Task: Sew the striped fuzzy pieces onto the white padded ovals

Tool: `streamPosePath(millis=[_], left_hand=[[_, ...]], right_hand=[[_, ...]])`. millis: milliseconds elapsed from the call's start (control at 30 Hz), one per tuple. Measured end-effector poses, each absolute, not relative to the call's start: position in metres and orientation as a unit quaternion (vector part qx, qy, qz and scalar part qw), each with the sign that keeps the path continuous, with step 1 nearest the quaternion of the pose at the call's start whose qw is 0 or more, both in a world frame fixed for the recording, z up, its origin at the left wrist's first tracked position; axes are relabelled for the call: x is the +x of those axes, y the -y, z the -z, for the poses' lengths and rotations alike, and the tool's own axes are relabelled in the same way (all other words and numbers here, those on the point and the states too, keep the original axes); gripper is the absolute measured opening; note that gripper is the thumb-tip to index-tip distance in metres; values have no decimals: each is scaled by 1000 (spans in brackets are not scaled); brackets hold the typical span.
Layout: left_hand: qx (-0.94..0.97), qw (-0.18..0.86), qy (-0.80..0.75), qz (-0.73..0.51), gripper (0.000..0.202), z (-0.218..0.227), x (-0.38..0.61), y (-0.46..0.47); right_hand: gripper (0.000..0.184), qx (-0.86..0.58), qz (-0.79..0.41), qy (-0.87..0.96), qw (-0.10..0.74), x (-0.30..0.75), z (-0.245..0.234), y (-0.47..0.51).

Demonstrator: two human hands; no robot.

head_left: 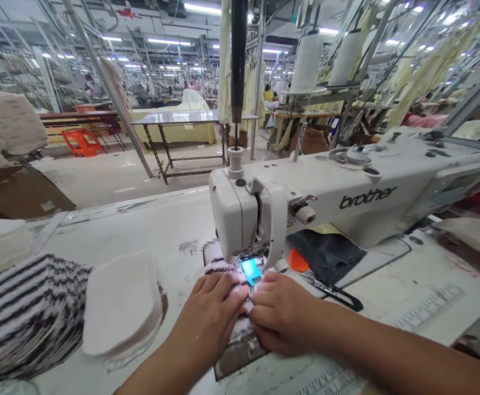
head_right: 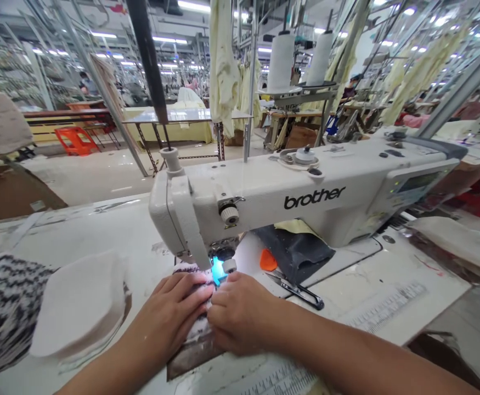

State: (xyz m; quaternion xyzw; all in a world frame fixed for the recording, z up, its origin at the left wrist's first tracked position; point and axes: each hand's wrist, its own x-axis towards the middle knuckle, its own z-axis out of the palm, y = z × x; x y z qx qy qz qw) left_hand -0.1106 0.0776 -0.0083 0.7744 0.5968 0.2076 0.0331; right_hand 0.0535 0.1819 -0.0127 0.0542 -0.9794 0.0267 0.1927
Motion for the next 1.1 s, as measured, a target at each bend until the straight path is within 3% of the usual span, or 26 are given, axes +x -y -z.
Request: streamPosePath(millis=[167, 333, 533, 867, 967, 1100], left_hand=[[768, -5, -610, -195, 23, 9, -115, -86], [790, -34, -551, -265, 20, 12, -122, -88], [800, 53, -518, -299, 15, 11, -120, -82], [775, -17, -576, -259, 16, 11, -112, -87], [788, -45, -555, -263, 24, 13, -112, -87], [820, -57, -524, -225, 20, 11, -110, -81]], right_hand=[[14, 11, -33, 984, 174, 54, 5, -190], [11, -35, -29, 987, 151, 53, 0, -192], [11, -51, -51, 988, 135, 55, 1, -192], [10, -208, -228, 941, 135, 48, 3, -193], [9, -182, -202, 954, 123, 49, 0, -192], [12, -84, -75, 986, 121, 53, -2, -188]])
